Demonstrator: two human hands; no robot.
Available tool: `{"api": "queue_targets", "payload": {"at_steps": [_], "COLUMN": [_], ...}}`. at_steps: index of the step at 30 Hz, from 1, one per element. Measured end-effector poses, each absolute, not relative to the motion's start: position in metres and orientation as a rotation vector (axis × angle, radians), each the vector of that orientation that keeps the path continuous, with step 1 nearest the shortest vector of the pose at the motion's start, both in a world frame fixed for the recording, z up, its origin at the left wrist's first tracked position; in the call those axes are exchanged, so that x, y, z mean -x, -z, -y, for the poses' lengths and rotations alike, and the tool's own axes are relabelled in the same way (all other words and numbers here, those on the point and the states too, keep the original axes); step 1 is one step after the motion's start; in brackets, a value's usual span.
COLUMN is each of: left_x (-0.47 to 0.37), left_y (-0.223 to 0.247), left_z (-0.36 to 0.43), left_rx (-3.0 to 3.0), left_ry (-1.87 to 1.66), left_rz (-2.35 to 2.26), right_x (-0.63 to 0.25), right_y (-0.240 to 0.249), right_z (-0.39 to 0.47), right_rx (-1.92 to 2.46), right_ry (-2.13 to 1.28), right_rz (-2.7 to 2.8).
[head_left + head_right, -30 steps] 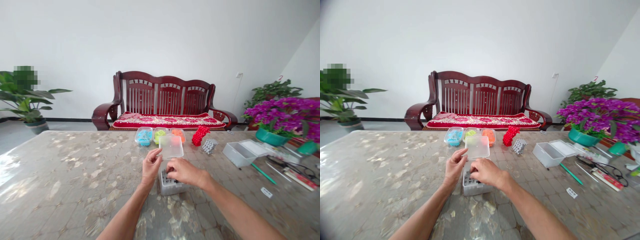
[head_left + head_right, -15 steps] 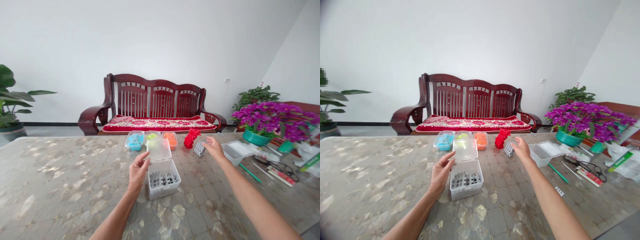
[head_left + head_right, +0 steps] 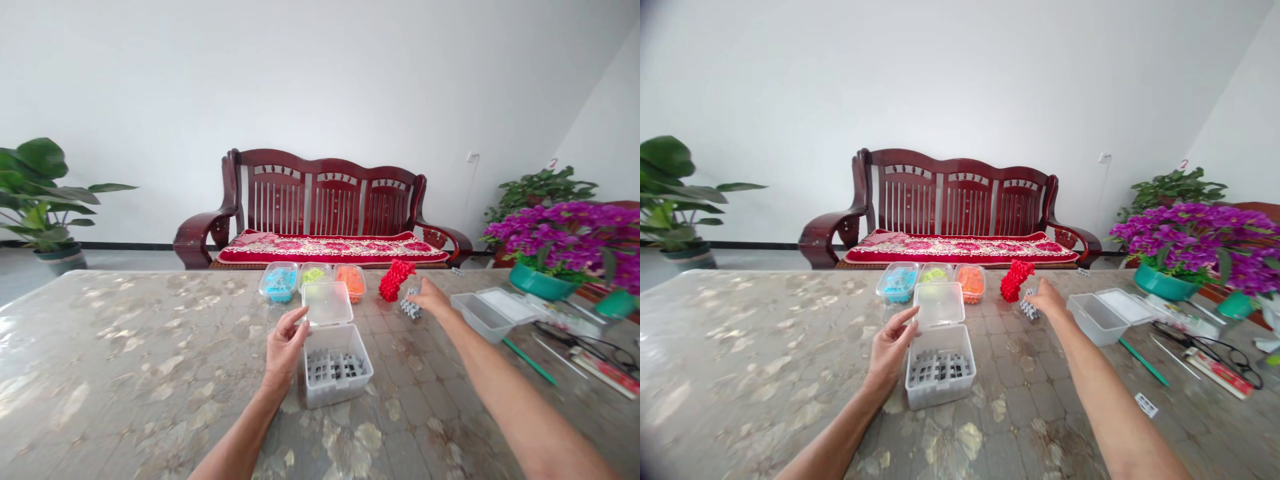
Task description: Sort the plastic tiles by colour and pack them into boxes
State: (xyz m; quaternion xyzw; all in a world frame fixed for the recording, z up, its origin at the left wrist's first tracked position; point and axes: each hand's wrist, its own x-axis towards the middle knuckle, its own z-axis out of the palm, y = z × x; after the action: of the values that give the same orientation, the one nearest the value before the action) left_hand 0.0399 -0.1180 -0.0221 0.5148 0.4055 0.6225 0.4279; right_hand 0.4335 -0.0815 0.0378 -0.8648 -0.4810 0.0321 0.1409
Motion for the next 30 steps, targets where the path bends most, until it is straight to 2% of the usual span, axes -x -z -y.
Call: {"api": "queue_targets", "payload": {"at_steps": [7,13,17,21,25,30], "left_x": [-0.041,-0.043,-0.043,-0.042,-0.041,-0.041], "left_y": [0.023,0.02,0.023,0.023,0.02,0.019], "left_z": [0.118,0.119,0.118,0.118,0.119,0.12], "left_rx": [-1.27,-1.264,-1.289,-1.303,-1.339,-1.359], "left_ry": [-1.559,-1.576,-1.575,-1.567,-1.576,-1.575], "left_rz": [-0.971,-0.974,-0.974,-0.969,-0.972,-0.991], "right_x": [-0.43,-0.424,-0.375,-0.304,-0.258,-0.24], "right_y": [-0.046,-0.062,-0.076,-0.091,-0.092,-0.077], "right_z": [0.088,0.111,0.141,0.171,0.181,0.178], "right_rx": [2.549,2.286,1.757,1.515,1.444,1.408], "right_ry": [-0.037,-0.067,-0.391,-0.605,-0.619,-0.526], "right_rz": [1.413,1.403,1.578,1.879,2.062,2.28]}}
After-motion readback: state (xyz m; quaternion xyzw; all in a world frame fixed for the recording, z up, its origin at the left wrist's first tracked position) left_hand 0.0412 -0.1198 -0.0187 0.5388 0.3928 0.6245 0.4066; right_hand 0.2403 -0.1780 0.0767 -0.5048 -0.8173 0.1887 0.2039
